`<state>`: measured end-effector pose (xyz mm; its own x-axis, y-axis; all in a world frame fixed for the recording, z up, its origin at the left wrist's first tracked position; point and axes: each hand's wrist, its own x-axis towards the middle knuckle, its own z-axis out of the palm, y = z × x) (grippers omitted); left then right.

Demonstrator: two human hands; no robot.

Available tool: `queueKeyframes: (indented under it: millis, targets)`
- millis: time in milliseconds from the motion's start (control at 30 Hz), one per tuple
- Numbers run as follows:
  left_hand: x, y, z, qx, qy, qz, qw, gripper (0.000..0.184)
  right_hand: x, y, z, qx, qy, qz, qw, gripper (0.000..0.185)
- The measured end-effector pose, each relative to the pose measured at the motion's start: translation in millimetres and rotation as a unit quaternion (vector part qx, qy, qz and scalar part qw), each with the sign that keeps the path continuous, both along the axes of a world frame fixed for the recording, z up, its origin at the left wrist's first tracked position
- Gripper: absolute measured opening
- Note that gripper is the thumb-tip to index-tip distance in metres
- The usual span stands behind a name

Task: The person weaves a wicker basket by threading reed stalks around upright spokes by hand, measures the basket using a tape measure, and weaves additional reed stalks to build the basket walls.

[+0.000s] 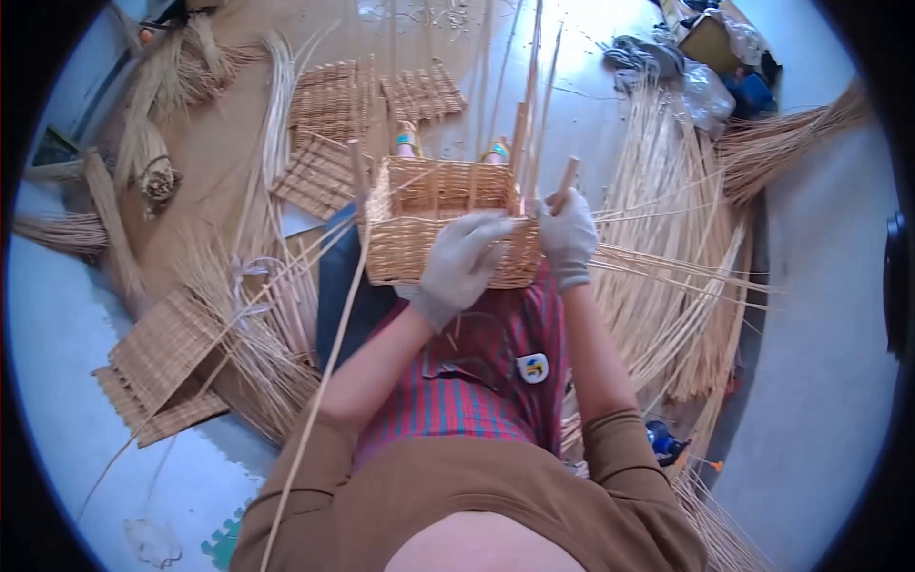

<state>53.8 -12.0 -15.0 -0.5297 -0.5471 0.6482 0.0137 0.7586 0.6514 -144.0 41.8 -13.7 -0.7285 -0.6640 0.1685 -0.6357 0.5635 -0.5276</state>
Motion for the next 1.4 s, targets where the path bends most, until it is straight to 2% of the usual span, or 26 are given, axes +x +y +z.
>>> queueKeyframes:
  millis: [67,100,167,200,233,300,367,400,500,567,600,667,700,733,800,833,933,967,1000,1033,1067,1133,1200,1300,1333,1400]
  targets:
    - [54.6,7.6,-31.3,0.009,-0.024,0.153,0.988,0.015,5.2,6.1,-17.9,-0.13,0.101,-0.034,0.986,0.04]
    - [73.2,9.1,-38.0,0.044,-0.023,0.234,0.971,0.017,15.9,4.0,-10.9,-0.258,0.149,-0.045,0.953,0.046]
    - [107.1,-7.6,-56.5,0.034,-0.056,0.306,0.95,0.026,50.7,3.8,15.9,-0.338,0.17,-0.001,0.926,0.037]
    - [117.8,-13.1,-56.7,0.046,-0.079,0.313,0.946,0.032,81.1,-7.6,15.0,-0.394,0.087,0.065,0.913,0.026]
    - [116.2,-18.9,-56.3,0.169,-0.023,0.303,0.938,0.033,108.8,-4.8,19.7,-0.385,-0.01,0.201,0.901,0.026]
    - [100.5,-33.3,-33.3,0.324,0.114,0.195,0.919,0.037,168.8,-0.7,30.2,-0.32,0.014,0.352,0.879,0.027]
    - [111.0,-42.2,-35.4,0.348,0.132,0.193,0.908,0.046,201.5,5.7,37.7,-0.292,-0.11,0.499,0.809,0.026]
    - [117.1,-43.4,-41.6,0.355,0.133,0.192,0.905,0.043,215.2,4.3,25.9,-0.288,-0.151,0.527,0.785,0.037]
    - [135.6,-37.6,-69.6,0.349,0.133,0.177,0.911,0.036,227.7,-14.7,41.1,-0.272,0.012,0.595,0.756,0.054]
    - [141.2,-29.9,-95.9,0.335,0.13,0.176,0.916,0.031,226.9,-25.9,42.2,-0.214,0.024,0.666,0.714,0.054]
    - [141.4,-29.2,-104.6,0.315,0.129,0.18,0.923,0.029,222.7,-29.9,55.7,-0.07,0.07,0.696,0.711,0.057]
    - [141.8,-28.8,-113.3,0.245,0.096,0.212,0.941,0.025,206.2,-35.0,58.2,-0.148,0.025,0.624,0.767,0.051]
    - [143.7,-25.9,-106.2,0.201,0.069,0.234,0.949,0.023,196.3,-43.0,56.4,-0.243,-0.036,0.519,0.819,0.039]
    - [136.1,-12.2,-42.5,0.211,-0.069,0.274,0.936,0.017,178.2,-42.2,66.9,-0.268,-0.166,0.381,0.869,0.03]
    - [131.0,-10.6,-37.3,0.045,-0.076,0.228,0.97,0.018,133.2,-55.7,22.3,-0.439,-0.42,0.179,0.773,0.023]
    - [125.2,-10.7,-20.4,-0.041,-0.102,0.201,0.973,0.02,113.4,-53.0,10.6,-0.385,-0.458,0.066,0.799,0.021]
    - [100.1,-15.0,0.6,0.024,-0.349,0.193,0.917,0.072,112.5,-30.0,-4.9,-0.377,-0.513,0.053,0.769,0.008]
    - [95.2,-21.9,-25.1,-0.028,-0.3,0.202,0.932,0.088,110.5,-36.3,-5.1,-0.369,-0.436,0.088,0.816,0.01]
    - [92.8,-25.1,-36.3,-0.015,-0.32,0.21,0.924,0.09,109.2,-49.7,9.9,-0.363,-0.354,0.122,0.853,0.011]
    - [89.3,-28.2,-40.5,-0.003,-0.34,0.216,0.915,0.091,105.8,-63.1,24.0,-0.318,-0.101,0.217,0.917,0.031]
    - [85.1,-26.5,-34.0,-0.002,-0.363,0.231,0.903,0.094,111.3,-84.0,46.2,-0.3,0.021,0.235,0.924,0.038]
    - [82.2,-30.7,-37.6,-0.038,-0.335,0.24,0.91,0.092,105.6,-127.5,55.4,-0.324,0.094,0.27,0.902,0.046]
    - [84.8,-35.9,-39.9,-0.066,-0.335,0.241,0.909,0.085,89.8,-113.4,53.2,-0.314,-0.232,0.264,0.882,0.047]
    - [94.4,-36.4,-50.2,-0.094,-0.29,0.246,0.92,0.078,59.7,-29.5,-56.0,-0.454,-0.395,0.072,0.795,0.028]
    - [95.3,-36.3,-56.7,-0.104,-0.276,0.246,0.923,0.076,59.7,0.1,-74.7,-0.42,-0.412,0.02,0.808,0.023]
    - [91.4,-39.4,-53.2,-0.071,-0.24,0.233,0.94,0.077,90.5,35.3,-42.2,-0.133,-0.332,0.071,0.931,0.023]
